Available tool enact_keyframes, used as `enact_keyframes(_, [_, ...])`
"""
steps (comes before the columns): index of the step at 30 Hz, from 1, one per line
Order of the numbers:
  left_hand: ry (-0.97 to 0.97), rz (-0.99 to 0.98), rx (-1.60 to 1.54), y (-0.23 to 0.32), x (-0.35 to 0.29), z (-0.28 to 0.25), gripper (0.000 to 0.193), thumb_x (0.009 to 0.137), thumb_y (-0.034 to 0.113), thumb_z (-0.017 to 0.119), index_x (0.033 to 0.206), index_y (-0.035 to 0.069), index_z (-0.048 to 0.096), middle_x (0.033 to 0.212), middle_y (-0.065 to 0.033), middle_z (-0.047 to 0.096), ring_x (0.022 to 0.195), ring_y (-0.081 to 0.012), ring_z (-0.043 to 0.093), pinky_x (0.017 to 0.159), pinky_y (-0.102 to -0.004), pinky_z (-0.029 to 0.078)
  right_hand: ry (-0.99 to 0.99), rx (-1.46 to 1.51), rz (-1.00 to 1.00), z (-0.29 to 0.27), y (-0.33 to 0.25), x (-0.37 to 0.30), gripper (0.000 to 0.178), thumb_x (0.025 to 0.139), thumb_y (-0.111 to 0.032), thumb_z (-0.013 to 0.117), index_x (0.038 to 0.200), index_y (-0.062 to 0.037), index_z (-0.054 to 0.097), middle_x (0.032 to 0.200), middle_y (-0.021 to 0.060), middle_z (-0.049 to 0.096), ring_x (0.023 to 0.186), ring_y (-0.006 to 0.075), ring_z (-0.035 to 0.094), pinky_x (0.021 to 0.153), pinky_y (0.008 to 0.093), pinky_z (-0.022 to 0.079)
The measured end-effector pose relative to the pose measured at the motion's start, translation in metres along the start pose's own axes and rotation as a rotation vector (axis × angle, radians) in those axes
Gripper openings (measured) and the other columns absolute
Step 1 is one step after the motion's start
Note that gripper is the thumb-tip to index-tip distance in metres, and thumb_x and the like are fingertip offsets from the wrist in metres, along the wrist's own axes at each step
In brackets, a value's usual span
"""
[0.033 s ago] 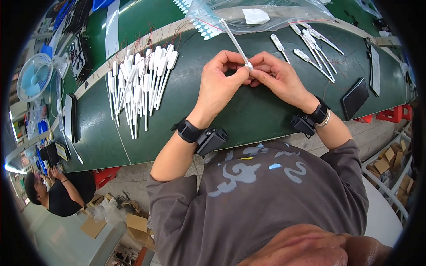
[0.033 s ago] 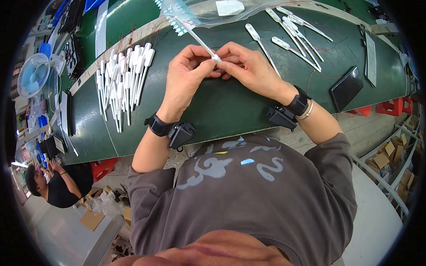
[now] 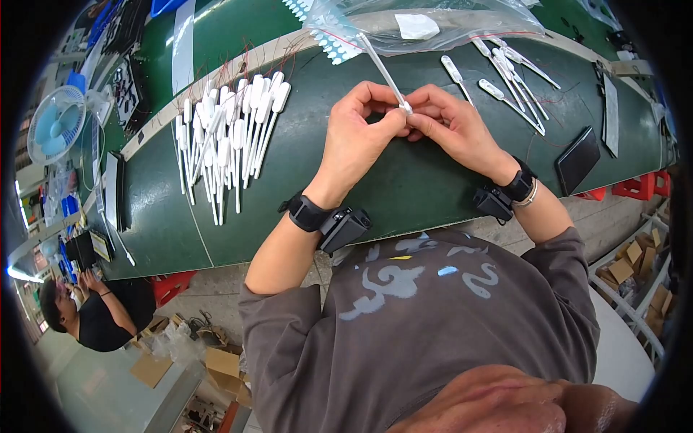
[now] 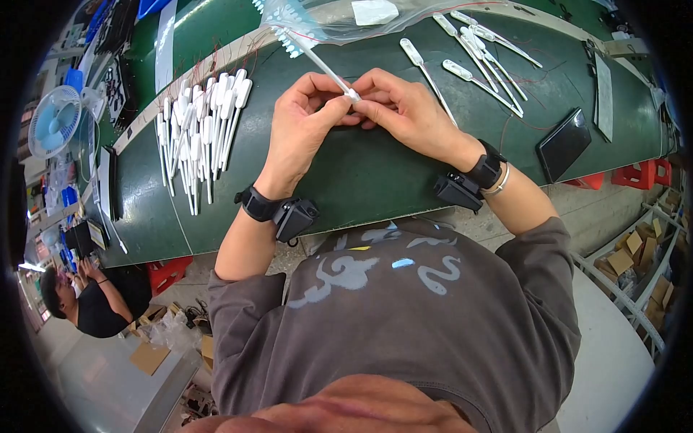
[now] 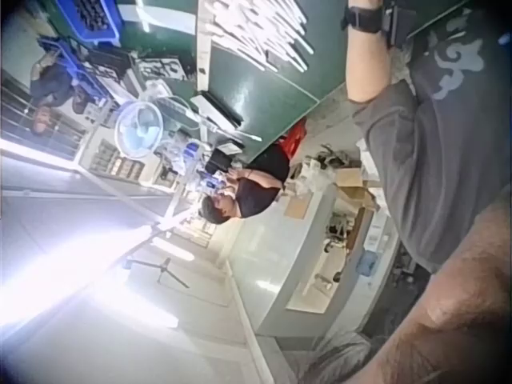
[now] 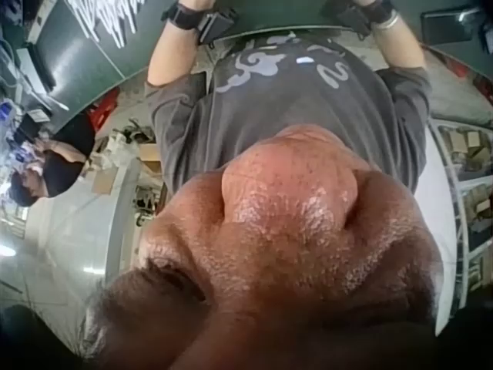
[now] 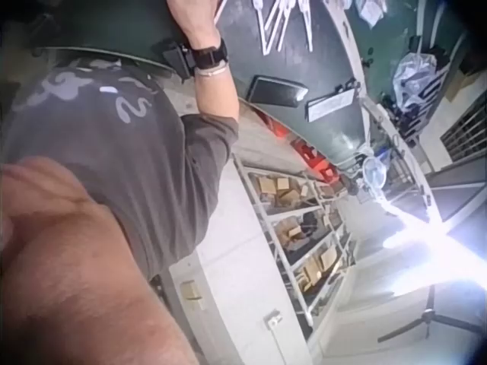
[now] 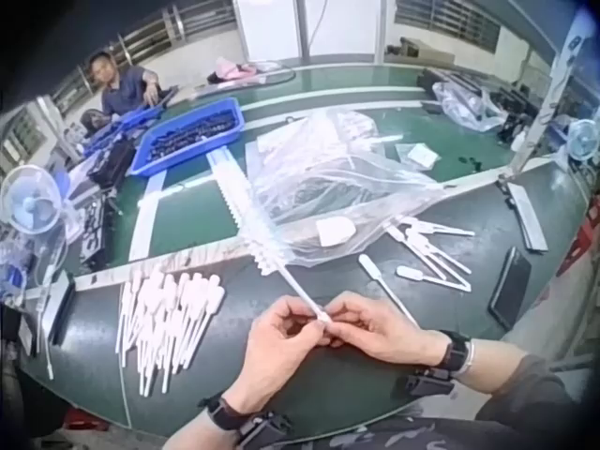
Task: The person assembles electronic components by hand, threading a wire through a white plastic housing and fitting a small white cap onto the end. They then attach a long white plastic stem to the housing and place the completed assembly onto the green work surface, repeating the process.
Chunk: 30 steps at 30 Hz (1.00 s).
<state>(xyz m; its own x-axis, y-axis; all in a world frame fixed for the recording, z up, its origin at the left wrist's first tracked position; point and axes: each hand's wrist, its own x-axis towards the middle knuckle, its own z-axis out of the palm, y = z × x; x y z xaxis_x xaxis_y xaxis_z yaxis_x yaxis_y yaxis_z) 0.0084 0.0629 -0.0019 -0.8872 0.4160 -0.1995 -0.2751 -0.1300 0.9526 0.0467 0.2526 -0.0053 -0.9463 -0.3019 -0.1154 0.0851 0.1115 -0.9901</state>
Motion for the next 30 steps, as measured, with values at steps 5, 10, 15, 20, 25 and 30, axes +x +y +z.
enact_keyframes(5, [-0.032,0.035,0.084,-0.003,0.003,-0.006,0.019,0.081,0.009,0.069,0.096,-0.001,0.063,0.088,-0.0048,0.067,0.083,-0.0107,0.062,0.075,-0.0263,0.052,-0.002,-0.117,-0.062,0.002,0.002,-0.001,0.02,0.101,-0.01,0.056,0.118,0.0002,0.057,0.102,0.0055,0.068,0.091,0.0103,0.066,0.078,0.0247,0.055])
enact_keyframes(10, [-0.044,0.054,0.176,-0.004,0.002,-0.009,0.019,0.08,0.011,0.07,0.093,0.0,0.062,0.087,-0.0041,0.066,0.082,-0.0113,0.061,0.075,-0.0265,0.05,0.021,-0.254,-0.116,0.003,0.0,-0.004,0.019,0.099,-0.008,0.058,0.116,0.001,0.058,0.098,0.006,0.069,0.087,0.0107,0.067,0.076,0.0256,0.055])
enact_keyframes(15, [-0.016,0.102,0.284,-0.006,0.001,-0.005,0.018,0.081,0.01,0.068,0.094,-0.001,0.062,0.085,-0.0055,0.065,0.079,-0.0125,0.062,0.074,-0.0268,0.052,0.054,-0.545,-0.261,0.001,0.0,-0.005,0.019,0.098,-0.007,0.059,0.115,0.0018,0.059,0.096,0.0066,0.069,0.084,0.0111,0.068,0.075,0.0257,0.056])
enact_keyframes(20, [0.046,0.11,0.081,-0.006,-0.003,0.005,0.014,0.084,0.005,0.065,0.095,-0.003,0.061,0.086,-0.0078,0.066,0.079,-0.0136,0.065,0.074,-0.0279,0.057,0.05,-0.307,-0.195,0.003,0.0,-0.005,0.02,0.098,-0.007,0.059,0.116,0.0022,0.059,0.097,0.0062,0.069,0.085,0.0104,0.067,0.075,0.0253,0.055])
enact_keyframes(25, [-0.064,-0.029,-0.069,0.007,0.0,-0.002,0.012,0.087,0.002,0.062,0.097,-0.004,0.062,0.09,-0.0095,0.069,0.082,-0.0148,0.068,0.074,-0.0289,0.06,0.011,-0.072,-0.069,0.001,-0.002,-0.004,0.022,0.1,-0.009,0.057,0.119,0.0024,0.059,0.1,0.0061,0.069,0.089,0.0103,0.066,0.077,0.025,0.055])
enact_keyframes(30, [-0.115,-0.043,-0.127,0.007,0.002,-0.008,0.013,0.09,0.001,0.063,0.101,-0.004,0.064,0.096,-0.0103,0.07,0.084,-0.0148,0.069,0.077,-0.0275,0.059,-0.008,0.053,-0.053,0.0,-0.006,-0.006,0.024,0.101,-0.01,0.056,0.121,0.0025,0.059,0.103,0.0069,0.069,0.092,0.0113,0.066,0.079,0.0247,0.054])
